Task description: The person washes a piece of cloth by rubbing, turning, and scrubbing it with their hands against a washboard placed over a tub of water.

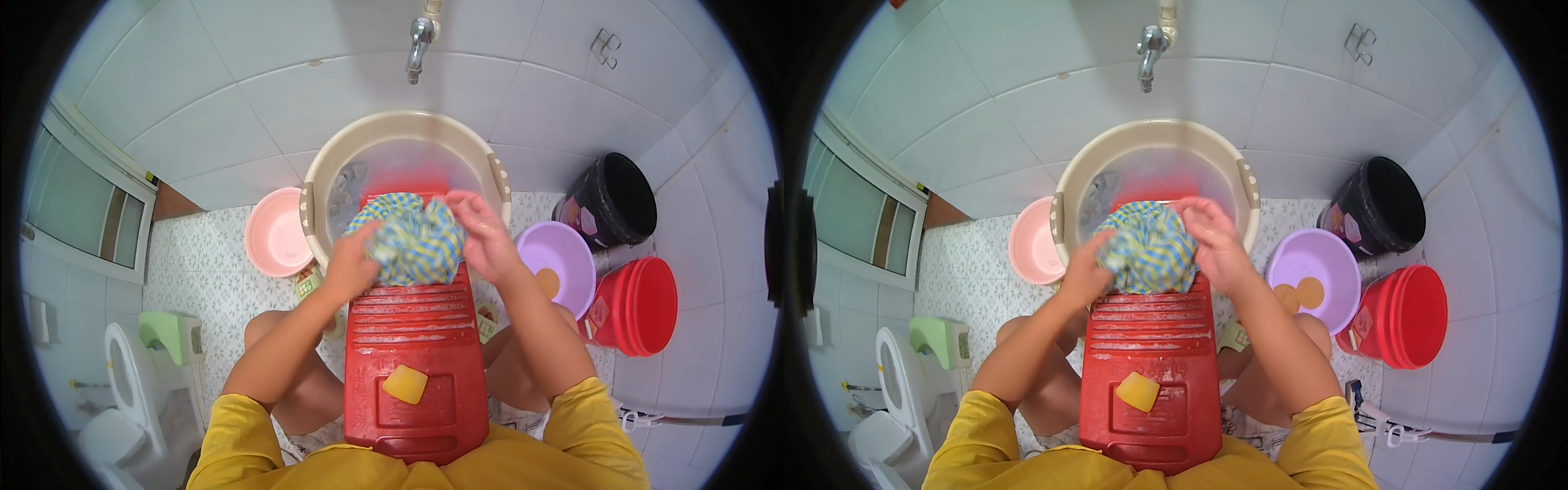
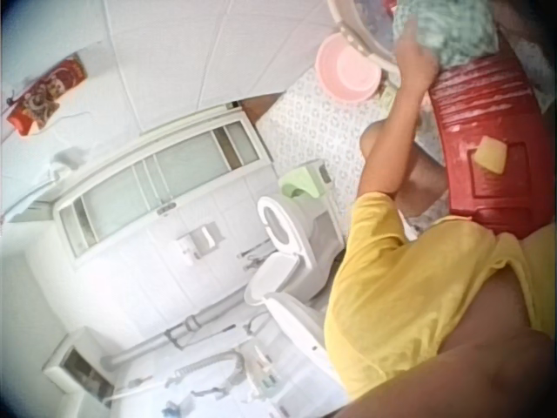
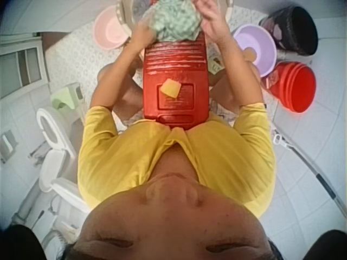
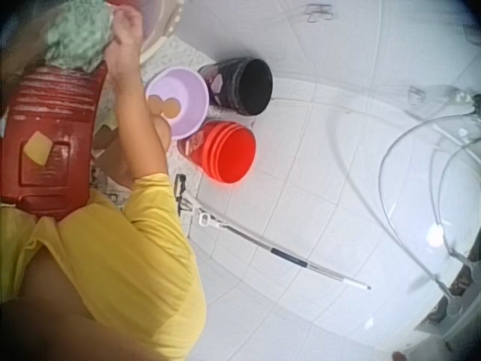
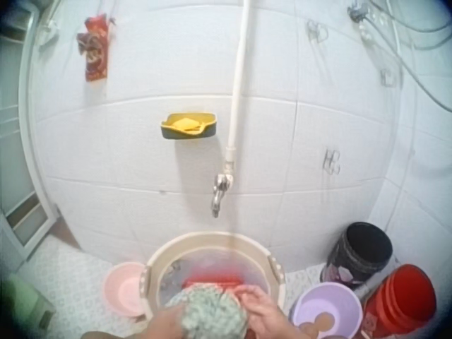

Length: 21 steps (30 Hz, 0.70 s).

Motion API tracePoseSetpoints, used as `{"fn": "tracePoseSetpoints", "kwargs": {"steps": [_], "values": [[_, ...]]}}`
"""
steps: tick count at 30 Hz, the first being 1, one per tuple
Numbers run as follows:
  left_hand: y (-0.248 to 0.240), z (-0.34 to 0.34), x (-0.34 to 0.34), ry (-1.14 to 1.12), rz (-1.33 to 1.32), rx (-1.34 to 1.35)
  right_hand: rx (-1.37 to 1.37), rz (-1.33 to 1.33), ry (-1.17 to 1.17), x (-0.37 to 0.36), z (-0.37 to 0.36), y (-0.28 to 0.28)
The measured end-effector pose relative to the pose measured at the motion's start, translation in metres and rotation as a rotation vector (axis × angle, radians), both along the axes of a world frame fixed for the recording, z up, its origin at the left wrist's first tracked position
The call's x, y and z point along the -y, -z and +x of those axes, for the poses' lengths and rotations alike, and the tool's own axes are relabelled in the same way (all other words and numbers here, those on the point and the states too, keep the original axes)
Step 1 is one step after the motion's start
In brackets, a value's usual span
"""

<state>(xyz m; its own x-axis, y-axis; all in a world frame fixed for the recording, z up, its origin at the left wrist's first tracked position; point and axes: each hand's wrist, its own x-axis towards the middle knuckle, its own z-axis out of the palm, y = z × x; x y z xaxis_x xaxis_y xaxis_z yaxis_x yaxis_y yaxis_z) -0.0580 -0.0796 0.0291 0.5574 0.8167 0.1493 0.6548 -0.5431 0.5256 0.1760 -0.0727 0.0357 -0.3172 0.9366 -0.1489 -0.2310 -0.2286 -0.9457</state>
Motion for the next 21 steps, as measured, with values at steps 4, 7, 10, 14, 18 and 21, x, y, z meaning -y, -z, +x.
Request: {"fn": "tracePoseSetpoints", "kwargs": {"steps": [4,7,10,14,18,21], "values": [[-0.014,0.002,-0.032,-0.545,-0.764,1.194,0.066,0.15,0.033,-0.006,-0.002,0.001],[0.001,-0.013,-0.042,-0.419,-1.175,1.594,0.865,0.56,0.045,0.0,-0.041,0.013],[0.005,-0.02,-0.049,-0.431,-1.181,1.611,1.015,0.581,0.058,-0.021,-0.043,0.057],[-0.003,-0.041,-0.059,-0.508,-1.021,1.5,0.541,0.207,0.277,-0.052,-0.019,0.033],[0.007,-0.045,-0.064,-0.508,-0.932,1.406,-0.116,-0.181,0.322,-0.074,0.005,-0.016],[0.01,-0.038,-0.067,-0.645,-0.794,1.207,-0.435,-0.311,0.258,-0.087,0.018,-0.027]]}}
